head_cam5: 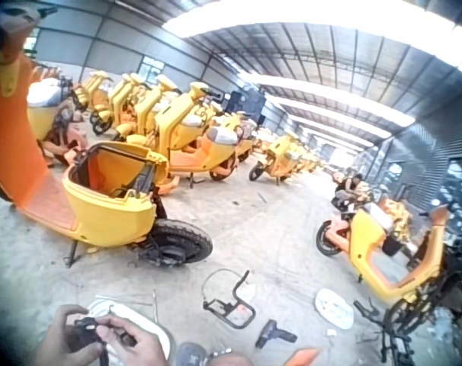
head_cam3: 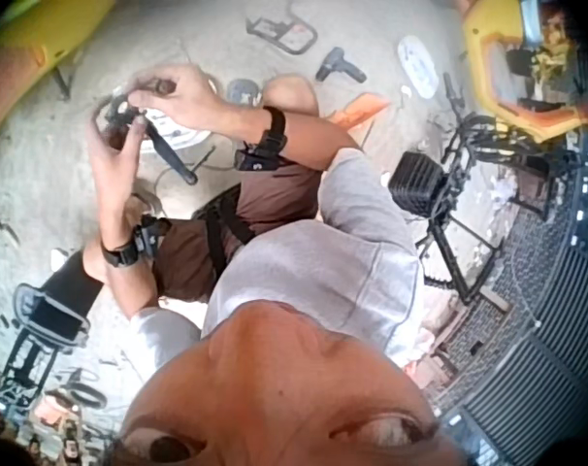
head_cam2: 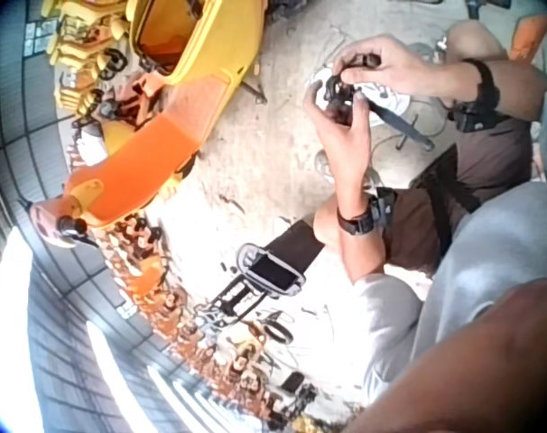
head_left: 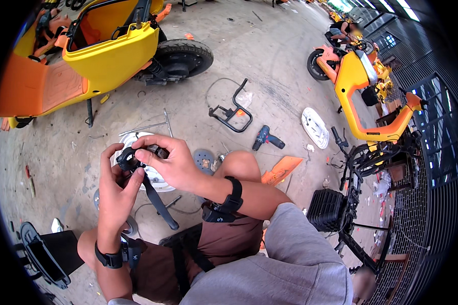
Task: The person uses a pair of pliers and their hands to assemble a motorcycle brake or clutch lever into a black plastic housing. They carefully position metal pins and small components within the assembly while sitting on the floor.
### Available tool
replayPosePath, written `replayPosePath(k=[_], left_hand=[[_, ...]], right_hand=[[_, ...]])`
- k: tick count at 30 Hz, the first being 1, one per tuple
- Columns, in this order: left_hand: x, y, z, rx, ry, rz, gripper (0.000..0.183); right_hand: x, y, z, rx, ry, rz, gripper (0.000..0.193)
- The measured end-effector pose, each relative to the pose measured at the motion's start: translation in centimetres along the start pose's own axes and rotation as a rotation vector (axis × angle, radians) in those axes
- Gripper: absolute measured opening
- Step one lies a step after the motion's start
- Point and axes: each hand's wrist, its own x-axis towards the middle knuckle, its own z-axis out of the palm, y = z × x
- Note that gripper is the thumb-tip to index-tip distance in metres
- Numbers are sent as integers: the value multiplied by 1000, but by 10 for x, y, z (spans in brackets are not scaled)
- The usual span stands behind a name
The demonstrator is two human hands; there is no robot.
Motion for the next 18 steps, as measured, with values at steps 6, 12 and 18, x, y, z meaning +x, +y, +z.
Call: replayPosePath(k=[6, 12, 18], left_hand=[[-2, 10, 1, 63, 24, 55, 53], [2, -8, 1, 103, 47, 177, 36], [2, -7, 1, 191, 97, 129, 22]], right_hand=[[0, 2, -1, -24, -16, 24, 18], [0, 1, 2, 14, 3, -26, 18], [0, 3, 0, -24, -10, -12, 18]])
